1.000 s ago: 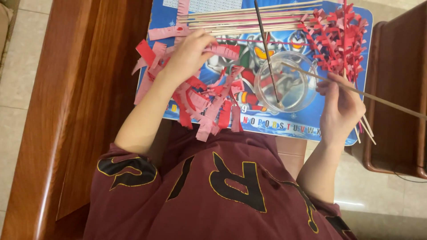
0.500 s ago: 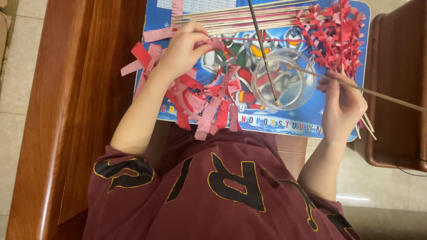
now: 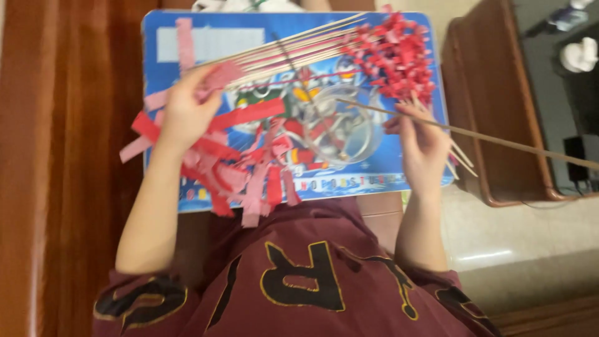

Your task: Creating decorative paper flowers by wrapping red paper strips around wooden sticks.

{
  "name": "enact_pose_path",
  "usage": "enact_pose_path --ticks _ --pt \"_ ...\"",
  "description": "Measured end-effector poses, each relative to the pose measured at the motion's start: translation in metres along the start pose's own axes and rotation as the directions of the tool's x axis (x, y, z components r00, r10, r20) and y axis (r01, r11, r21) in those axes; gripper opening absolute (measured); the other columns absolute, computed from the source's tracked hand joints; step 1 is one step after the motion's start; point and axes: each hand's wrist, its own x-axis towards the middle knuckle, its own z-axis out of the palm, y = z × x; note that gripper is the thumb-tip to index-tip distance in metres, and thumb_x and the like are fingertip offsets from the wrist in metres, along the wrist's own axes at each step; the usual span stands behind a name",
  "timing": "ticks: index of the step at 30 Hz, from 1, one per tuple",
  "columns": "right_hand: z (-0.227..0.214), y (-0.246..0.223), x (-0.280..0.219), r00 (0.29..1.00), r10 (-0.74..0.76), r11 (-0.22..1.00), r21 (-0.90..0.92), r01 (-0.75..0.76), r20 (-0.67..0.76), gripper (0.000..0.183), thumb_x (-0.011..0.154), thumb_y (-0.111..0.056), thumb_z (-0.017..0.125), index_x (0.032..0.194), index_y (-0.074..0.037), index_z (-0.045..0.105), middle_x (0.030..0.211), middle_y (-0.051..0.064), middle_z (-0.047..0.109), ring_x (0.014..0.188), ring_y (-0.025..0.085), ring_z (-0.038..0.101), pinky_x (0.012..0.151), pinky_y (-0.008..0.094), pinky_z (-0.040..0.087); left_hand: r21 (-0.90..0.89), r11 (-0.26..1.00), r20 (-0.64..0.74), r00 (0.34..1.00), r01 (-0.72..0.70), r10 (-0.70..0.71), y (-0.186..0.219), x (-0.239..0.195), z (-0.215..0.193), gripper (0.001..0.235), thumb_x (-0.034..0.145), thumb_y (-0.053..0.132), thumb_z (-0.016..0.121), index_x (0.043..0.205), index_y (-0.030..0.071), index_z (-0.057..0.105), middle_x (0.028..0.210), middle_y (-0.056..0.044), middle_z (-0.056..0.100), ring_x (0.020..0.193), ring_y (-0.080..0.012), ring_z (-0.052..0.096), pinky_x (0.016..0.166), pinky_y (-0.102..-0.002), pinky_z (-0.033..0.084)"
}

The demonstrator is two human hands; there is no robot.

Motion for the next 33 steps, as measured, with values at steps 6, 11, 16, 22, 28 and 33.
enact_pose_path --ticks 6,11,16,22,28,33 --pt "0.0 -0.014 0.0 0.996 0.092 0.972 0.217 -0.094 0.021 0.025 0.108 0.006 0.054 0.131 0.01 0.062 0.098 0.018 0.072 0.09 0.024 0.073 0.084 0.035 0.061 -0.314 0.948 -0.075 0.994 0.049 -0.076 0.009 0.009 -0.013 0.023 0.098 -0.009 0.069 0.119 -0.002 0.068 0.111 -0.003 0.071 0.102 -0.0101 0.068 0.091 -0.024 0.056" --pt "-0.006 -0.016 0.0 0.995 0.1 0.952 0.288 -0.104 0.031 0.027 0.109 0.004 0.053 0.135 0.01 0.059 0.11 0.022 0.073 0.097 0.028 0.075 0.084 0.036 0.06 -0.225 0.972 -0.147 0.989 -0.065 0.032 0.04 0.015 -0.016 0.015 0.103 -0.01 0.075 0.117 -0.006 0.069 0.115 -0.005 0.068 0.106 -0.0117 0.065 0.094 -0.025 0.054" --pt "-0.015 -0.029 0.006 0.995 0.019 0.977 0.208 -0.039 0.098 0.036 0.111 0.004 0.047 0.146 0.007 0.051 0.135 0.023 0.067 0.112 0.03 0.073 0.088 0.036 0.06 -0.278 0.958 -0.168 0.986 -0.069 0.023 0.087 0.027 -0.007 0.022 0.101 -0.008 0.078 0.12 -0.006 0.068 0.112 -0.004 0.067 0.101 -0.01 0.065 0.089 -0.023 0.054" --pt "-0.036 -0.02 0.011 0.99 0.092 0.995 -0.044 -0.088 0.105 0.047 0.11 0.004 0.044 0.157 0.002 0.041 0.154 0.018 0.057 0.139 0.032 0.061 0.097 0.031 0.053 -0.461 0.887 -0.048 0.999 -0.007 -0.017 0.137 0.033 0.011 0.016 0.099 -0.005 0.068 0.114 -0.004 0.067 0.105 -0.003 0.066 0.079 -0.0109 0.063 0.068 -0.022 0.049" --pt "-0.047 -0.004 0.008 0.996 0.052 0.966 0.248 -0.067 0.07 0.047 0.109 0.001 0.052 0.153 0.007 0.039 0.153 0.022 0.052 0.138 0.03 0.059 0.1 0.035 0.056 -0.445 0.885 -0.07 0.99 -0.138 0.119 0.117 0.033 0.033 0.009 0.108 0.001 0.071 0.112 -0.005 0.067 0.103 -0.003 0.064 0.094 -0.0069 0.061 0.083 -0.022 0.052" --pt "-0.035 0.007 0.003 0.994 0.103 0.964 0.252 -0.089 -0.045 0.022 0.114 -0.005 0.053 0.127 0.009 0.064 0.111 0.016 0.074 0.099 0.023 0.075 0.085 0.034 0.06 -0.507 0.861 -0.054 0.995 0.04 -0.078 0.14 0.03 0.034 0.017 0.103 0.004 0.07 0.118 -0.004 0.069 0.099 -0.001 0.069 0.087 -0.0046 0.063 0.075 -0.02 0.051"
